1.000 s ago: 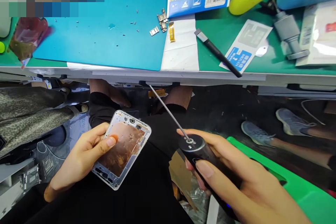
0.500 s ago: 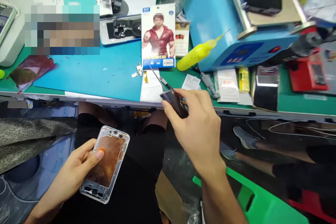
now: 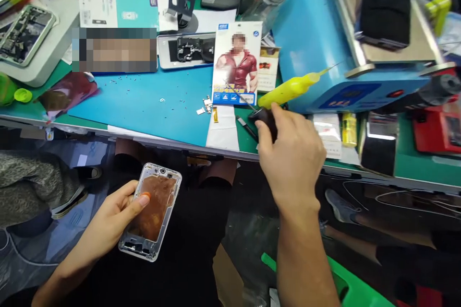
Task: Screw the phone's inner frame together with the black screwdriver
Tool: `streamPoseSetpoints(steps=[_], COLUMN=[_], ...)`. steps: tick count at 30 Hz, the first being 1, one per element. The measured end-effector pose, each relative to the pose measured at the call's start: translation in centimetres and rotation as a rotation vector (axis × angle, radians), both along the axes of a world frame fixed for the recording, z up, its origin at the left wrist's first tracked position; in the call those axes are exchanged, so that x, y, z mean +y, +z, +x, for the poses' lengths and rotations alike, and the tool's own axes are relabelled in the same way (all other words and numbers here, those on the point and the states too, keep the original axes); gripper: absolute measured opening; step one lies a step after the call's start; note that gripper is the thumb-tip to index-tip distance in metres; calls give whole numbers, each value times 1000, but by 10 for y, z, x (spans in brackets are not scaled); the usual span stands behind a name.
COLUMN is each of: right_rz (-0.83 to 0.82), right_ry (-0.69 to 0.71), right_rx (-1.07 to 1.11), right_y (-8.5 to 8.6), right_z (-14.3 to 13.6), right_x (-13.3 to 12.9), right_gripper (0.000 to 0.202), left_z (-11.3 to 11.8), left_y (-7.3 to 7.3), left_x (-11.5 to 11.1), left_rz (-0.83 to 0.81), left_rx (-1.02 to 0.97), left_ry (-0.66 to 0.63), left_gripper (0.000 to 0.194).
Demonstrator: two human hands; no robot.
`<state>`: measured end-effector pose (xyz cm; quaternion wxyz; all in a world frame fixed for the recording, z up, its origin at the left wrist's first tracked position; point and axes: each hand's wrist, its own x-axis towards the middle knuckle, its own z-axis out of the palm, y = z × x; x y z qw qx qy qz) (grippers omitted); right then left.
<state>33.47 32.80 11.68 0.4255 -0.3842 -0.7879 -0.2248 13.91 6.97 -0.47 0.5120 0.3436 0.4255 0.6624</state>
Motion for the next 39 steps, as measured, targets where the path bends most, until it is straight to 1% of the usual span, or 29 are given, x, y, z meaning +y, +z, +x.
streamPoseSetpoints(steps=[2, 3, 5, 6, 7, 9, 10, 12, 16, 19, 23, 28, 32, 36, 39], right_rz=[69, 115, 160, 104, -20, -242, -318, -377, -369, -408, -422, -366, -261, -73, 102], right_ry=[42, 79, 187, 261, 346, 561, 634, 713, 685, 657, 633, 616, 607, 614, 598], right_rx=[28, 61, 126, 145, 92, -69, -147, -259, -352, -383, -429, -476, -504, -559, -598], right_y=[2, 3, 6, 7, 7, 7, 6, 4, 0, 0, 1, 1, -4, -13, -18], right_z=[0, -1, -4, -7, -11, -20, -25, -33, -40, -41, -44, -49, -51, -56, -62], right_x=[-10, -20, -48, -64, -81, -109, -119, -129, -126, -122, -124, -122, -119, -116, -115], right_gripper=[49, 44, 34, 30, 27, 21, 20, 18, 17, 17, 17, 15, 16, 17, 21], left_z=[2, 4, 6, 7, 8, 10, 11, 12, 13, 12, 11, 10, 12, 13, 12], left_y=[3, 3, 4, 4, 4, 4, 3, 2, 1, 0, -3, -4, -5, -6, -8], left_x=[1, 1, 0, 0, -1, -2, -3, -4, -4, -4, -5, -6, -4, -1, 1], left_rz=[24, 31, 30, 21, 8, -29, -49, -79, -101, -100, -109, -111, -98, -99, -113], left_rx=[-24, -33, -35, -27, -14, 19, 32, 63, 186, 261, 317, 361, 329, 372, 375], left_ry=[-12, -19, -25, -26, -25, -20, -17, -15, 11, 27, 28, 24, 28, 58, 62], left_gripper=[39, 36, 33, 33, 33, 35, 36, 37, 38, 38, 39, 38, 35, 32, 32])
